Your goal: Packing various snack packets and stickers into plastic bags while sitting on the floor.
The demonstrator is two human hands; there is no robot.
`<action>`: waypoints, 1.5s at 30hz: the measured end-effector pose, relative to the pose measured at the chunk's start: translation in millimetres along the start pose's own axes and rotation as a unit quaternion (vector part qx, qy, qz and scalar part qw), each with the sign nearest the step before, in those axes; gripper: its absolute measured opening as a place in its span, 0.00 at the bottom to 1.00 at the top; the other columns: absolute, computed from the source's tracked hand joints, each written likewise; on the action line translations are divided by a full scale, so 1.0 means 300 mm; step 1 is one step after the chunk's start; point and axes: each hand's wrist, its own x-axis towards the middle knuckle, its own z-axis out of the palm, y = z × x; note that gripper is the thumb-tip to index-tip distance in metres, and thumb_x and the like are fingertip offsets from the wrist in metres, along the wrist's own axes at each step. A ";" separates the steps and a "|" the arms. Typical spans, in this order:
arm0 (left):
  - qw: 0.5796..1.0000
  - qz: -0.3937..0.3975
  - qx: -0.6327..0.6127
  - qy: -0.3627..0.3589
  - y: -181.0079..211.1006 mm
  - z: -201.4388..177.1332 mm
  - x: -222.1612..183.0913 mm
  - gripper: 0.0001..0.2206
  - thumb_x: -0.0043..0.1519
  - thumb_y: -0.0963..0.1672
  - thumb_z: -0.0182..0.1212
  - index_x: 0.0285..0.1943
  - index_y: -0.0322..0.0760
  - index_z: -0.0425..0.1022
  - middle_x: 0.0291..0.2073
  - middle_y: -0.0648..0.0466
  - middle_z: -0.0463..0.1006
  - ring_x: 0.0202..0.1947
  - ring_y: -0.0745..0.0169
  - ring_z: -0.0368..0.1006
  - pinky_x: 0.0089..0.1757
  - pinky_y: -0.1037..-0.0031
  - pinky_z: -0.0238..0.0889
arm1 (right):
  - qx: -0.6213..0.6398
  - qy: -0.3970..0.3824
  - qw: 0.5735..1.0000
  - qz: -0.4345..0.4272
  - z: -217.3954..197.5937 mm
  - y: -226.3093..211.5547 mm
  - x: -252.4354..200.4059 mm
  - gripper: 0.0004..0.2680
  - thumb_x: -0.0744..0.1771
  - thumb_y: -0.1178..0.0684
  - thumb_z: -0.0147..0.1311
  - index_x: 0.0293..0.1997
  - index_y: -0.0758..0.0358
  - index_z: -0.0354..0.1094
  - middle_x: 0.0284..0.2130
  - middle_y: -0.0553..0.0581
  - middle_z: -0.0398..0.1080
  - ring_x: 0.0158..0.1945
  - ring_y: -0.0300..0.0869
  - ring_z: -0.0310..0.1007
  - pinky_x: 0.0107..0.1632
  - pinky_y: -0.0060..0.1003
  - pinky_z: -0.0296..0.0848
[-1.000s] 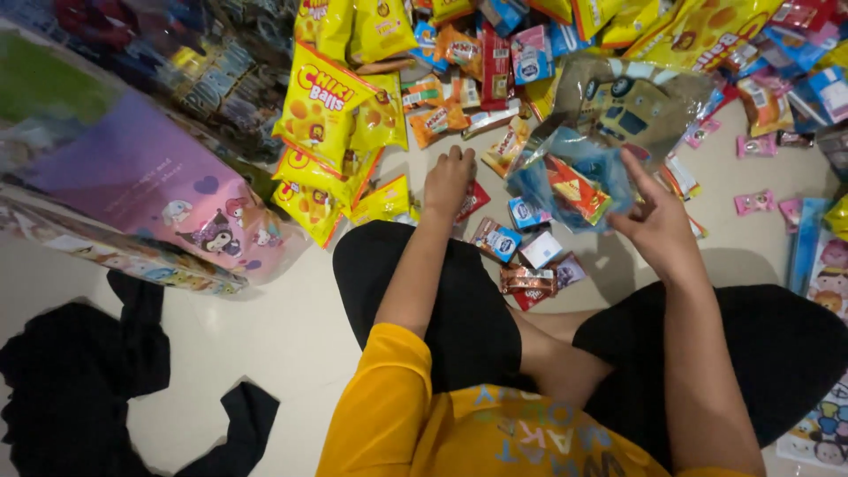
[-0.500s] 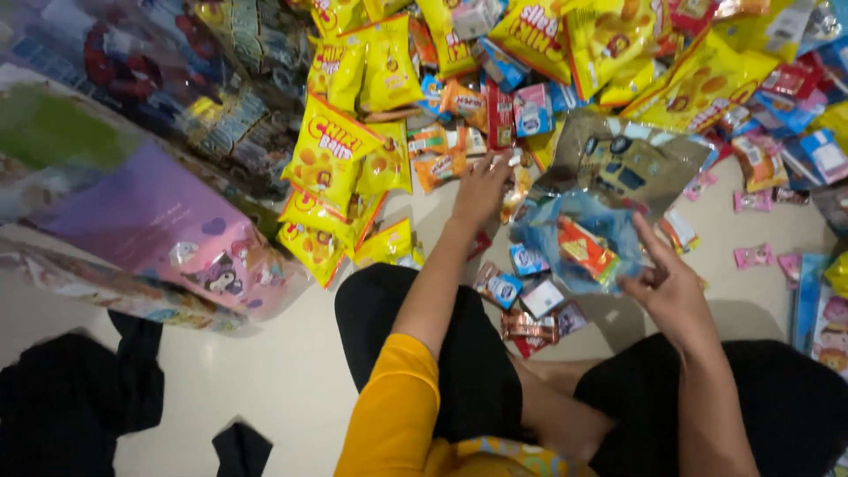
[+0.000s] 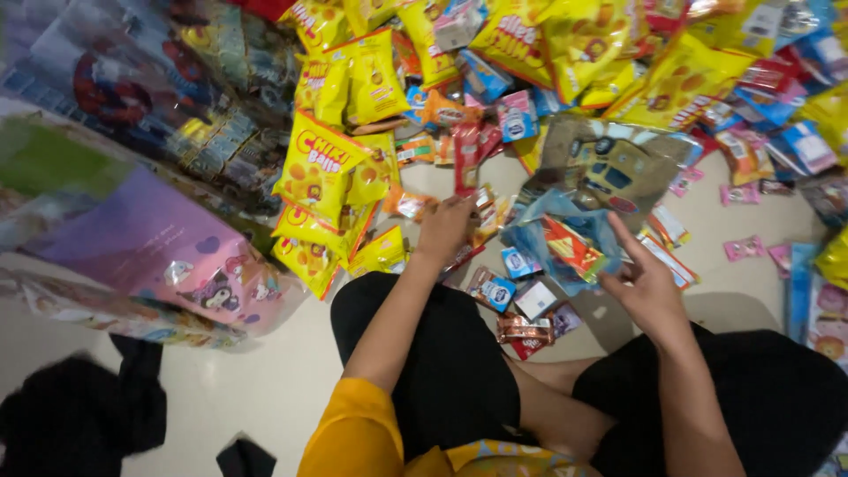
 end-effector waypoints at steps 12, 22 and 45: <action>0.804 -0.080 -0.563 0.173 0.261 -0.468 -0.277 0.14 0.54 0.45 0.77 0.47 0.39 0.84 0.29 0.47 0.83 0.29 0.66 0.77 0.33 0.76 0.76 | 0.055 0.032 0.997 -0.052 -0.003 0.064 -0.023 0.29 0.62 0.70 0.51 0.72 0.47 0.61 0.63 0.72 0.64 0.28 0.42 0.73 0.38 0.36 0.76; 0.940 0.075 -0.287 0.165 0.569 -0.626 -0.336 0.12 0.60 0.54 0.66 0.52 0.63 0.82 0.48 0.58 0.80 0.51 0.52 0.77 0.49 0.60 0.73 | 0.059 0.036 0.996 -0.058 -0.010 -0.032 -0.058 0.29 0.62 0.69 0.51 0.72 0.49 0.62 0.61 0.77 0.64 0.26 0.44 0.74 0.35 0.38 0.75; 0.940 0.029 -0.252 0.229 0.598 -0.550 -0.318 0.18 0.53 0.38 0.63 0.50 0.48 0.84 0.46 0.56 0.80 0.33 0.52 0.81 0.37 0.66 0.77 | -0.322 0.324 0.887 0.066 -0.507 0.526 0.179 0.15 0.69 0.61 0.50 0.63 0.53 0.73 0.67 0.71 0.58 0.63 0.74 0.60 0.63 0.60 0.67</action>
